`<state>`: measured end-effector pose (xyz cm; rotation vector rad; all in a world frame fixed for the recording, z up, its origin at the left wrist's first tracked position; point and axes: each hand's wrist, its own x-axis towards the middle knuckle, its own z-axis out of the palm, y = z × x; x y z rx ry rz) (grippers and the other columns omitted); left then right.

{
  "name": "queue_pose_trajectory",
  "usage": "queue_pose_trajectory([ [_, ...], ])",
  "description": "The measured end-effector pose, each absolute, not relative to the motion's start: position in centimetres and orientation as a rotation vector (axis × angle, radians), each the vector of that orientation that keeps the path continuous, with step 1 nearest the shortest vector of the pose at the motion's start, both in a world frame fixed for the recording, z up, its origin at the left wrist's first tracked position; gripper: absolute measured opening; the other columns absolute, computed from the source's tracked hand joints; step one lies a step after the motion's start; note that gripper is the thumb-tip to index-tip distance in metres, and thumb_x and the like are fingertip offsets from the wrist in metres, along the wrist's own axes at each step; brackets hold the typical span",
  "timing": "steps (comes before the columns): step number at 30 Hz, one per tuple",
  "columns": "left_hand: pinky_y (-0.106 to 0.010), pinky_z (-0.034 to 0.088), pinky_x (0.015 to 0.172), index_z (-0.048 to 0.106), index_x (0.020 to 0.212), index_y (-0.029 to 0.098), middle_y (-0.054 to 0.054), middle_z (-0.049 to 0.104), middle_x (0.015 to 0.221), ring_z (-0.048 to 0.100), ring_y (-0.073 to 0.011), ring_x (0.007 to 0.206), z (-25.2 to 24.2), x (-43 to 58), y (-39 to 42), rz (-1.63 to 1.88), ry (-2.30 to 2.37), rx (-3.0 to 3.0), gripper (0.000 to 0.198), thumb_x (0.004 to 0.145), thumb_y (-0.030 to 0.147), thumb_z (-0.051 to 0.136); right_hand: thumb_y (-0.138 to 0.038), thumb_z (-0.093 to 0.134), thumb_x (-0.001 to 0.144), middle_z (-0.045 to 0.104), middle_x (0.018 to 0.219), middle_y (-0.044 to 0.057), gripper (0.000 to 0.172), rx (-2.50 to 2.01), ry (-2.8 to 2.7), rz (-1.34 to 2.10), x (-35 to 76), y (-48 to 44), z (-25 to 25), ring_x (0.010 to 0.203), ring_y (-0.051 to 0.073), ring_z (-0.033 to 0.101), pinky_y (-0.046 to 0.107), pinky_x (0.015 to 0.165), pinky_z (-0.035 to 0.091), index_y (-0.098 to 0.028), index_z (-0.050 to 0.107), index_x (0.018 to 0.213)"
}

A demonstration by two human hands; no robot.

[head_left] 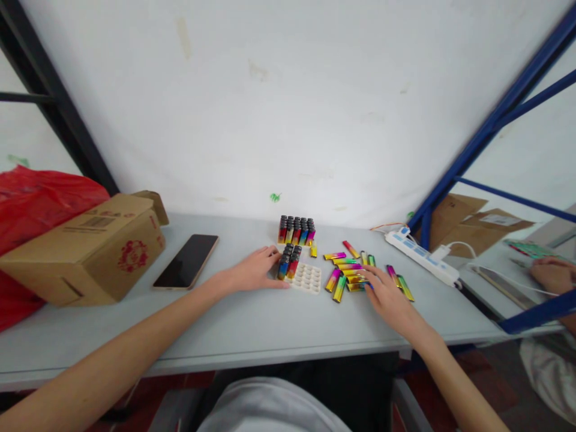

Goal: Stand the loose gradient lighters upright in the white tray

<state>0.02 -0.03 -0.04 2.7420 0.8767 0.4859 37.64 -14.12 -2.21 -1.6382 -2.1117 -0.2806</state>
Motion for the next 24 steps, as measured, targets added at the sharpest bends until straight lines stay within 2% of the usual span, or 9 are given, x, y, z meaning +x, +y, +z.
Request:
queue_pose_trajectory([
  [5, -0.043, 0.049, 0.102, 0.065, 0.12, 0.015, -0.015, 0.063, 0.119, 0.061, -0.0337, 0.111, -0.1, 0.0, 0.0, 0.475, 0.882, 2.739, 0.072, 0.082, 0.076, 0.067, -0.018, 0.044, 0.096, 0.07, 0.12, 0.014, 0.037, -1.674, -2.175, -0.209, 41.2, -14.0, -2.2, 0.114, 0.031, 0.066, 0.053, 0.102, 0.054, -0.023, 0.066, 0.126],
  [11, -0.043, 0.049, 0.101, 0.065, 0.12, 0.015, -0.015, 0.063, 0.119, 0.061, -0.0334, 0.11, -0.3, -0.1, 0.2, 0.5, 0.863, 2.735, 0.072, 0.082, 0.077, 0.066, -0.024, 0.049, 0.097, 0.067, 0.115, 0.014, 0.028, -1.656, -2.241, -0.134, 42.0, -12.3, -1.6, 0.103, 0.028, 0.068, 0.049, 0.096, 0.056, -0.023, 0.068, 0.118],
  [16, -0.042, 0.049, 0.101, 0.064, 0.12, 0.014, -0.015, 0.062, 0.119, 0.061, -0.0331, 0.111, -0.2, 0.0, 0.0, 0.469, 0.874, 2.734, 0.071, 0.082, 0.075, 0.068, -0.031, 0.05, 0.1, 0.065, 0.11, 0.012, 0.02, -1.588, -2.221, -0.055, 41.8, -11.6, -1.2, 0.102, 0.027, 0.067, 0.047, 0.096, 0.056, -0.023, 0.067, 0.107],
  [20, -0.042, 0.049, 0.1, 0.064, 0.119, 0.015, -0.014, 0.063, 0.118, 0.061, -0.0326, 0.109, -0.1, 0.0, 0.0, 0.475, 0.88, 2.747, 0.07, 0.082, 0.074, 0.068, -0.039, 0.047, 0.103, 0.066, 0.11, 0.012, 0.023, -1.51, -2.131, -0.067, 41.3, -11.7, -0.5, 0.105, 0.028, 0.066, 0.046, 0.099, 0.054, -0.025, 0.064, 0.105],
  [24, -0.041, 0.049, 0.097, 0.066, 0.115, 0.016, -0.012, 0.063, 0.113, 0.061, -0.0315, 0.106, -0.2, 0.0, 0.1, 0.495, 0.883, 2.747, 0.069, 0.08, 0.076, 0.068, -0.05, 0.049, 0.103, 0.069, 0.107, 0.011, 0.03, -1.477, -1.871, 0.123, 39.9, -10.9, 0.2, 0.098, 0.027, 0.068, 0.044, 0.091, 0.057, -0.024, 0.063, 0.107],
])
